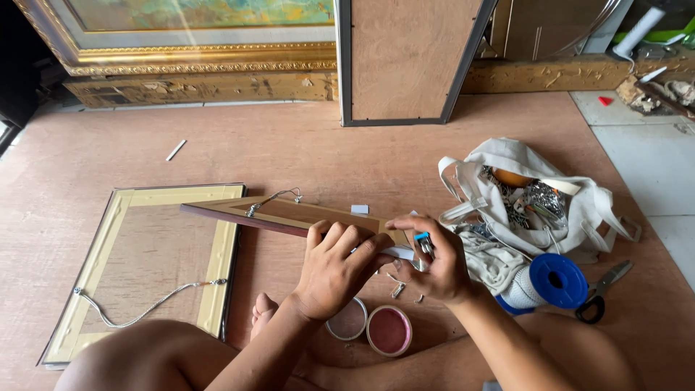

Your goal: The person wipes the glass of a small picture frame with a cloth, then places paper corners onto the frame and secures them using tape and a handheld tool.

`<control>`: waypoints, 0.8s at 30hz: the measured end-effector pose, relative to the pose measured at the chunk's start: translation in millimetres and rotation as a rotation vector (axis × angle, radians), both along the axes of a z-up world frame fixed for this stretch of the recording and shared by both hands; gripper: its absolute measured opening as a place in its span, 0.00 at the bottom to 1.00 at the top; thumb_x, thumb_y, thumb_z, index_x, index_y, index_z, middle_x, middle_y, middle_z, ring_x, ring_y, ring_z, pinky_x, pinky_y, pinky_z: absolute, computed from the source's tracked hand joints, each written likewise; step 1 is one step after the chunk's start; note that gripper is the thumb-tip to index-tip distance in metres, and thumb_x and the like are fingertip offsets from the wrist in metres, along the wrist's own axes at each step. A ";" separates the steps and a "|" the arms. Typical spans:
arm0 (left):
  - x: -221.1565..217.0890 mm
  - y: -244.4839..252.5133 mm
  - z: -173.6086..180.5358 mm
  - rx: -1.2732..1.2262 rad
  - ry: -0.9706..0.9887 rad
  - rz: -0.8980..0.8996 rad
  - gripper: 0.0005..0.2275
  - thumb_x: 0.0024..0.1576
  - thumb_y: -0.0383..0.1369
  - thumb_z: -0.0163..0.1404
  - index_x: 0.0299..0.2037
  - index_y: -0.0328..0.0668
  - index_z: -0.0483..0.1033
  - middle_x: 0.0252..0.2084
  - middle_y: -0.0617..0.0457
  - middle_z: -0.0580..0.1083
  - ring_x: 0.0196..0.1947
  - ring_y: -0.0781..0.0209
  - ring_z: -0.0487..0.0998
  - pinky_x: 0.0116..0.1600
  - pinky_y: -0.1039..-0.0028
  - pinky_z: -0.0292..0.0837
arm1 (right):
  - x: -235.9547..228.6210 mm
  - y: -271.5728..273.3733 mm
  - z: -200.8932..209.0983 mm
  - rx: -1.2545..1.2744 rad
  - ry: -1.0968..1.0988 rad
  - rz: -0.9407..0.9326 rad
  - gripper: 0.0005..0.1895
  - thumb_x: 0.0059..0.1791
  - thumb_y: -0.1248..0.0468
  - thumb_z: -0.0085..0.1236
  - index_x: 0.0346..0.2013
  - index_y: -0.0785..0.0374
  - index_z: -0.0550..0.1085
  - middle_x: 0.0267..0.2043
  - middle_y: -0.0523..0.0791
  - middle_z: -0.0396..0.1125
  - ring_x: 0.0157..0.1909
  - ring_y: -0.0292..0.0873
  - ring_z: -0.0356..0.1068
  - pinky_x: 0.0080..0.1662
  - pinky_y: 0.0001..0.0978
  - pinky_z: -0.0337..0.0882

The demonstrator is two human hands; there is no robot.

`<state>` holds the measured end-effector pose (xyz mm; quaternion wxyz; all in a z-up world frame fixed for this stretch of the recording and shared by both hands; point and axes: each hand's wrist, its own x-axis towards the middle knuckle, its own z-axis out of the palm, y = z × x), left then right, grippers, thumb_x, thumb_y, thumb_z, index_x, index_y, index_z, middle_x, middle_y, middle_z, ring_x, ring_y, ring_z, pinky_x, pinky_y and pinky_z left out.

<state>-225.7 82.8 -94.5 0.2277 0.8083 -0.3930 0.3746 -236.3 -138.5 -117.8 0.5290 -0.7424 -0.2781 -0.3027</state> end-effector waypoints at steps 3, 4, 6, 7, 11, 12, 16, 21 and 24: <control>-0.2 -1.8 17.0 -0.033 0.027 -0.037 0.09 0.69 0.44 0.57 0.54 0.56 0.83 0.42 0.57 0.75 0.41 0.57 0.75 0.61 0.62 0.68 | -3.0 -2.5 -5.8 0.118 0.157 0.073 0.17 0.51 0.61 0.69 0.51 0.68 0.84 0.42 0.49 0.84 0.35 0.38 0.81 0.33 0.30 0.79; 1.9 0.8 20.6 -0.033 0.019 -0.035 0.09 0.69 0.44 0.57 0.54 0.56 0.83 0.42 0.57 0.75 0.41 0.57 0.75 0.61 0.62 0.68 | -1.3 -0.8 -8.8 0.118 0.150 0.075 0.17 0.51 0.61 0.69 0.51 0.68 0.84 0.42 0.49 0.84 0.35 0.38 0.81 0.33 0.30 0.79; 5.6 7.2 27.9 -0.146 0.034 0.013 0.19 0.62 0.47 0.64 0.61 0.54 0.83 0.59 0.49 0.77 0.64 0.42 0.75 0.75 0.41 0.63 | 2.2 3.9 -15.1 0.250 0.257 -0.004 0.17 0.52 0.59 0.71 0.49 0.68 0.84 0.45 0.54 0.84 0.34 0.39 0.81 0.34 0.32 0.78; 13.4 15.9 18.1 -0.145 0.024 0.015 0.19 0.62 0.47 0.64 0.61 0.54 0.83 0.59 0.49 0.77 0.64 0.42 0.75 0.75 0.41 0.63 | 6.0 8.0 -10.6 0.250 0.248 0.000 0.17 0.52 0.59 0.71 0.49 0.68 0.84 0.45 0.54 0.84 0.34 0.39 0.81 0.34 0.32 0.78; 42.9 53.2 0.2 -0.537 -0.042 0.442 0.27 0.66 0.46 0.61 0.72 0.48 0.68 0.72 0.44 0.62 0.76 0.34 0.59 0.82 0.37 0.45 | 25.6 3.9 -17.5 0.371 0.293 -0.063 0.17 0.57 0.56 0.64 0.54 0.66 0.80 0.48 0.53 0.83 0.30 0.32 0.71 0.32 0.26 0.72; 48.4 62.8 0.3 -0.761 0.006 0.500 0.28 0.72 0.46 0.56 0.78 0.48 0.59 0.75 0.47 0.58 0.79 0.40 0.55 0.83 0.44 0.43 | 31.1 -2.4 -26.3 0.408 0.322 -0.074 0.17 0.58 0.56 0.62 0.56 0.65 0.78 0.49 0.53 0.82 0.24 0.29 0.65 0.29 0.23 0.68; 83.6 90.3 -29.2 -1.214 0.412 0.564 0.30 0.77 0.44 0.50 0.79 0.42 0.45 0.81 0.27 0.46 0.81 0.18 0.50 0.79 0.25 0.49 | 53.2 -19.9 -34.6 0.474 0.334 -0.077 0.16 0.60 0.56 0.59 0.56 0.64 0.76 0.52 0.53 0.81 0.24 0.28 0.63 0.29 0.21 0.62; 87.1 93.0 -6.4 -1.015 0.666 0.172 0.39 0.68 0.36 0.55 0.80 0.21 0.41 0.78 0.19 0.56 0.82 0.23 0.54 0.85 0.39 0.45 | 42.7 -30.1 -14.1 0.680 0.349 -0.023 0.16 0.62 0.60 0.56 0.62 0.64 0.72 0.51 0.49 0.78 0.21 0.26 0.57 0.32 0.23 0.67; 114.9 93.4 -26.1 -0.991 0.548 -0.029 0.21 0.63 0.32 0.67 0.54 0.36 0.65 0.49 0.44 0.70 0.56 0.51 0.72 0.72 0.53 0.62 | 27.4 -33.4 6.8 0.666 0.337 -0.104 0.16 0.66 0.59 0.48 0.67 0.58 0.70 0.59 0.46 0.76 0.25 0.24 0.57 0.38 0.25 0.70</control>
